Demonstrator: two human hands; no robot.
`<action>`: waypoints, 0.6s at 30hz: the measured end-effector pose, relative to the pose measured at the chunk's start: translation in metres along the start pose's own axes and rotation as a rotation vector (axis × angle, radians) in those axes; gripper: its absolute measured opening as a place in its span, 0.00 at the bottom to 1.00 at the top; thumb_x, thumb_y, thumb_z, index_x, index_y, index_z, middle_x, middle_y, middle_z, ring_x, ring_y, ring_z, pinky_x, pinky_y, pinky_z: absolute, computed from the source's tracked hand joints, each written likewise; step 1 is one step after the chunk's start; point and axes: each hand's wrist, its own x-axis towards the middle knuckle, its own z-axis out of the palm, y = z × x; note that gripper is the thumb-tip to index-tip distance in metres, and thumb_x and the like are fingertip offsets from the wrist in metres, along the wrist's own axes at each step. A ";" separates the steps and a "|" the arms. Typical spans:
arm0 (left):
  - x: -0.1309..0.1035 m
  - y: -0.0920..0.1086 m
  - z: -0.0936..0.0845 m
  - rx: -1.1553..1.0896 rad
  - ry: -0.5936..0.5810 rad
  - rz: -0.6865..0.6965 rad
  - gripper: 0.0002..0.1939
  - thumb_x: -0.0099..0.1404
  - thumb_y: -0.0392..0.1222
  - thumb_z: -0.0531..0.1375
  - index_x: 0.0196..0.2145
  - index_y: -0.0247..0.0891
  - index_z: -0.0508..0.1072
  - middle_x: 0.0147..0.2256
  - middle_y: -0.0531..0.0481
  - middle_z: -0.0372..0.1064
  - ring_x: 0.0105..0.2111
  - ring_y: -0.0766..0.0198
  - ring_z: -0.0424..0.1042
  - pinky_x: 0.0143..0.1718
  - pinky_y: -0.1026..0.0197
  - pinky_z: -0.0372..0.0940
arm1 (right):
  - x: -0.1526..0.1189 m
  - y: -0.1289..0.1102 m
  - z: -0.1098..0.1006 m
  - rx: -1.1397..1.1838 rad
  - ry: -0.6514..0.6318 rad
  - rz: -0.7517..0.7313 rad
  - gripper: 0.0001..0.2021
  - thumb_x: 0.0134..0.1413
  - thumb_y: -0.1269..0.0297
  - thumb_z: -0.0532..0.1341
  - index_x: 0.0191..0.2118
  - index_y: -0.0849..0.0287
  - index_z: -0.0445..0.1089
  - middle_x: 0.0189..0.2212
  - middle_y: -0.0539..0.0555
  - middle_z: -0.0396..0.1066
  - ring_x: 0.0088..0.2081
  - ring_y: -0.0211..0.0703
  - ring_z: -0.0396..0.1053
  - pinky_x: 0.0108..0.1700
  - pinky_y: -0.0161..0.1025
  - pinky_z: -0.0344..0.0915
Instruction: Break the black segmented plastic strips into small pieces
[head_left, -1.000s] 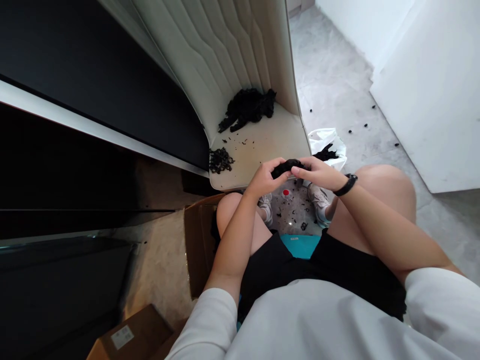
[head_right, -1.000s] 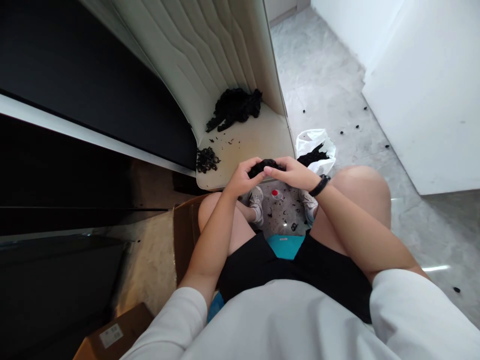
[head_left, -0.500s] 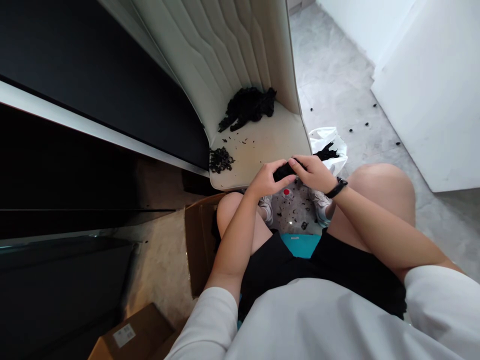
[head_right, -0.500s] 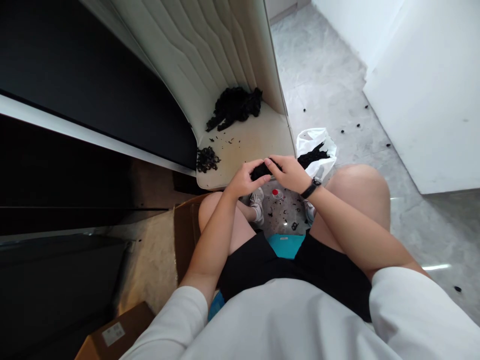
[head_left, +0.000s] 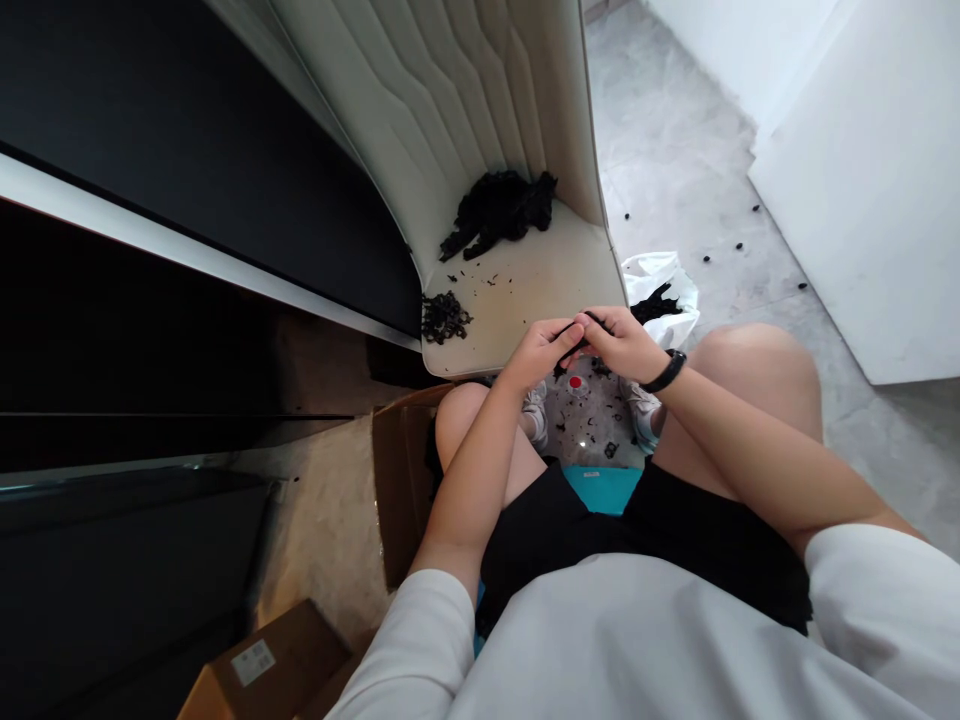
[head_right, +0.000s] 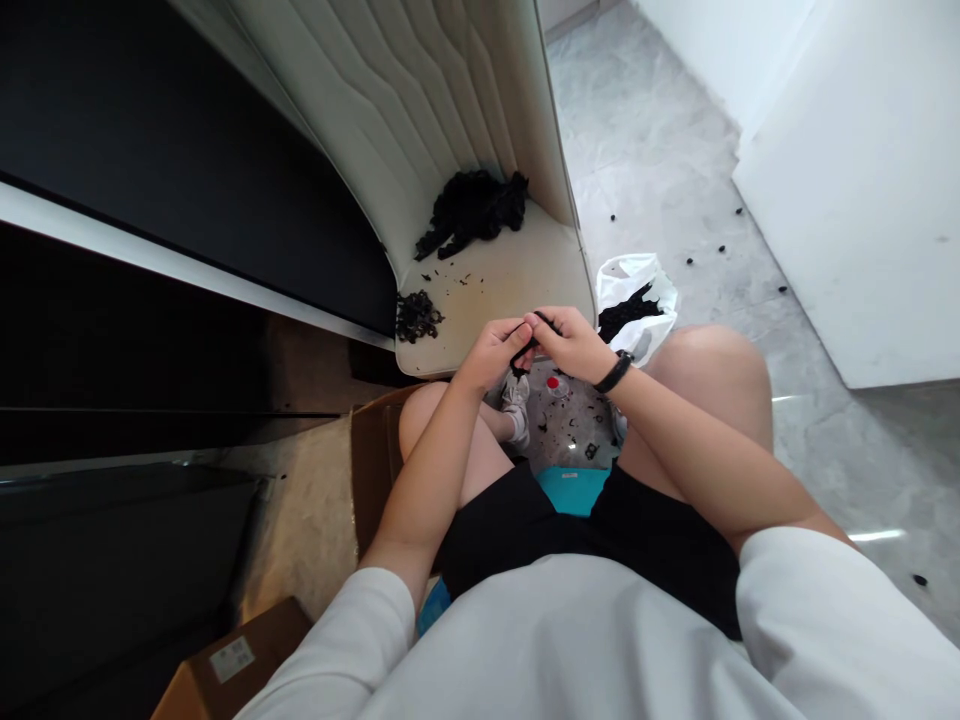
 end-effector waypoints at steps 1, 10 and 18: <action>-0.001 0.000 -0.002 -0.007 0.003 0.004 0.35 0.74 0.74 0.62 0.27 0.39 0.72 0.20 0.55 0.65 0.22 0.69 0.64 0.29 0.60 0.61 | 0.001 0.002 0.004 0.060 0.014 0.003 0.30 0.60 0.26 0.70 0.33 0.52 0.73 0.24 0.52 0.76 0.26 0.48 0.76 0.34 0.49 0.79; -0.006 -0.003 -0.017 0.194 0.070 0.087 0.33 0.77 0.74 0.58 0.33 0.41 0.72 0.28 0.52 0.69 0.31 0.63 0.71 0.40 0.56 0.68 | 0.006 -0.001 0.013 -0.037 0.104 -0.124 0.34 0.64 0.24 0.65 0.29 0.53 0.66 0.20 0.47 0.61 0.24 0.39 0.62 0.28 0.40 0.64; -0.004 0.005 -0.012 0.661 0.454 0.228 0.34 0.75 0.75 0.60 0.28 0.43 0.62 0.30 0.51 0.61 0.35 0.59 0.63 0.45 0.52 0.64 | 0.011 0.008 0.008 -0.390 0.257 -0.204 0.36 0.71 0.22 0.55 0.29 0.53 0.62 0.23 0.49 0.60 0.28 0.41 0.57 0.32 0.43 0.55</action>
